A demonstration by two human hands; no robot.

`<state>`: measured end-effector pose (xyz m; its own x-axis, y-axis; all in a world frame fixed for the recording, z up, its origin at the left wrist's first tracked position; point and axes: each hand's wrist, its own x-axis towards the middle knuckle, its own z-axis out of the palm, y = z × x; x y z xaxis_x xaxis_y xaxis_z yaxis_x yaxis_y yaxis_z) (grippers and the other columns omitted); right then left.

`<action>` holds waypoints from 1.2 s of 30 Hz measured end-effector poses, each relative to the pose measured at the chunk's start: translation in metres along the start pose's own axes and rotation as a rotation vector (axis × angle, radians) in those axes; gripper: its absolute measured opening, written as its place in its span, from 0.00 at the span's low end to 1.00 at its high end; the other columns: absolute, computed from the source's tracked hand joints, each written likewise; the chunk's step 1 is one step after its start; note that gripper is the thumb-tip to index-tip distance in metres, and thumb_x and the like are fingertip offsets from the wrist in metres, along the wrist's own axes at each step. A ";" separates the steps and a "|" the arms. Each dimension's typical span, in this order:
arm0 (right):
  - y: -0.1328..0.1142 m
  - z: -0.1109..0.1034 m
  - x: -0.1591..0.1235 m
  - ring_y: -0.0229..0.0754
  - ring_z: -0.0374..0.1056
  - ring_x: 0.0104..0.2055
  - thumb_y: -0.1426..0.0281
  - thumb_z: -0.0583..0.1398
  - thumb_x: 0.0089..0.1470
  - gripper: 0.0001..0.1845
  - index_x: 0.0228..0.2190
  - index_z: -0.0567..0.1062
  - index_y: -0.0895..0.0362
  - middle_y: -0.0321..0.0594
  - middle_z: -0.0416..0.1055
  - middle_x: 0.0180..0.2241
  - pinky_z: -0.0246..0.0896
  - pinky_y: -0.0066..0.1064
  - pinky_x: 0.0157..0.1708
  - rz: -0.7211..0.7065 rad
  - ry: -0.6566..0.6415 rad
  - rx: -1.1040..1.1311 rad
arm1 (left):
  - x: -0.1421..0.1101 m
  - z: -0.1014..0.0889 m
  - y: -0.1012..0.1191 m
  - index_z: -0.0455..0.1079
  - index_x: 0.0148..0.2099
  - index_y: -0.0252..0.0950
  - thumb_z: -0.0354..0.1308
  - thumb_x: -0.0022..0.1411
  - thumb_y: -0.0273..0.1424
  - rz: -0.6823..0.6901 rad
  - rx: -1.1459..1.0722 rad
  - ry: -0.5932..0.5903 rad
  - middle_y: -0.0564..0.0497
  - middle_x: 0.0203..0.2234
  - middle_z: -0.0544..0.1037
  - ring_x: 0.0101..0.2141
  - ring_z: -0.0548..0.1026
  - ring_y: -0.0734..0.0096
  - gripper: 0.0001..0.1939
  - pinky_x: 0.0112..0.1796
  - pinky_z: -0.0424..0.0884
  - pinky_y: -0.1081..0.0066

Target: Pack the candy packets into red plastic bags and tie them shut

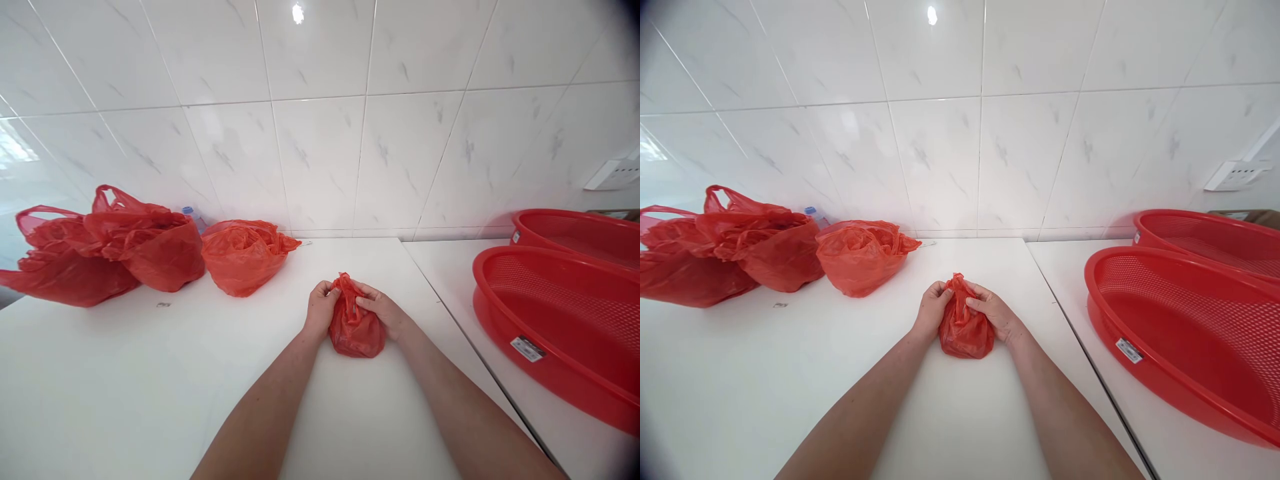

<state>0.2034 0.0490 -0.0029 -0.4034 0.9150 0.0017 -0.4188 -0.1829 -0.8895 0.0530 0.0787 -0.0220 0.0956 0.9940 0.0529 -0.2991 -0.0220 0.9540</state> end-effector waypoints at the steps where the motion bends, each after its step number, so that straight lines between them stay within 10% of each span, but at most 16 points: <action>1: 0.000 0.001 0.000 0.40 0.67 0.41 0.68 0.64 0.46 0.30 0.52 0.66 0.48 0.38 0.69 0.45 0.62 0.33 0.42 -0.003 0.018 -0.040 | 0.000 0.000 0.000 0.62 0.29 0.36 0.61 0.51 0.36 -0.001 -0.007 -0.007 0.55 0.22 0.71 0.22 0.68 0.75 0.11 0.25 0.65 0.74; 6: 0.005 0.001 0.007 0.40 0.68 0.34 0.70 0.63 0.43 0.36 0.54 0.59 0.44 0.35 0.71 0.38 0.65 0.34 0.34 -0.062 0.269 -0.337 | -0.002 -0.002 0.002 0.63 0.29 0.36 0.63 0.50 0.35 0.017 -0.099 -0.066 0.55 0.24 0.73 0.25 0.70 0.74 0.11 0.28 0.67 0.72; 15: 0.014 -0.002 0.010 0.36 0.58 0.23 0.69 0.55 0.42 0.03 0.21 0.69 0.55 0.33 0.66 0.21 0.52 0.27 0.22 -0.163 0.638 -0.738 | -0.008 0.003 0.007 0.67 0.28 0.35 0.65 0.48 0.32 -0.018 -0.093 -0.301 0.53 0.27 0.74 0.28 0.71 0.73 0.10 0.33 0.67 0.71; 30: -0.004 -0.023 0.005 0.38 0.65 0.28 0.73 0.59 0.37 0.15 0.32 0.75 0.56 0.37 0.73 0.30 0.61 0.31 0.30 -0.104 0.415 -0.364 | -0.006 0.006 0.001 0.68 0.28 0.35 0.65 0.48 0.32 -0.002 -0.002 -0.305 0.54 0.25 0.73 0.27 0.70 0.73 0.09 0.31 0.66 0.72; 36: -0.013 -0.040 -0.001 0.37 0.66 0.35 0.65 0.63 0.43 0.15 0.36 0.74 0.53 0.36 0.71 0.33 0.64 0.31 0.38 -0.230 0.351 0.173 | -0.002 0.000 0.004 0.67 0.29 0.36 0.63 0.50 0.34 0.074 -0.007 -0.197 0.52 0.30 0.74 0.30 0.71 0.72 0.09 0.33 0.66 0.72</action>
<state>0.2418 0.0651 -0.0097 0.0040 1.0000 0.0083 -0.6072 0.0090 -0.7945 0.0520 0.0769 -0.0183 0.2564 0.9497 0.1798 -0.3190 -0.0924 0.9432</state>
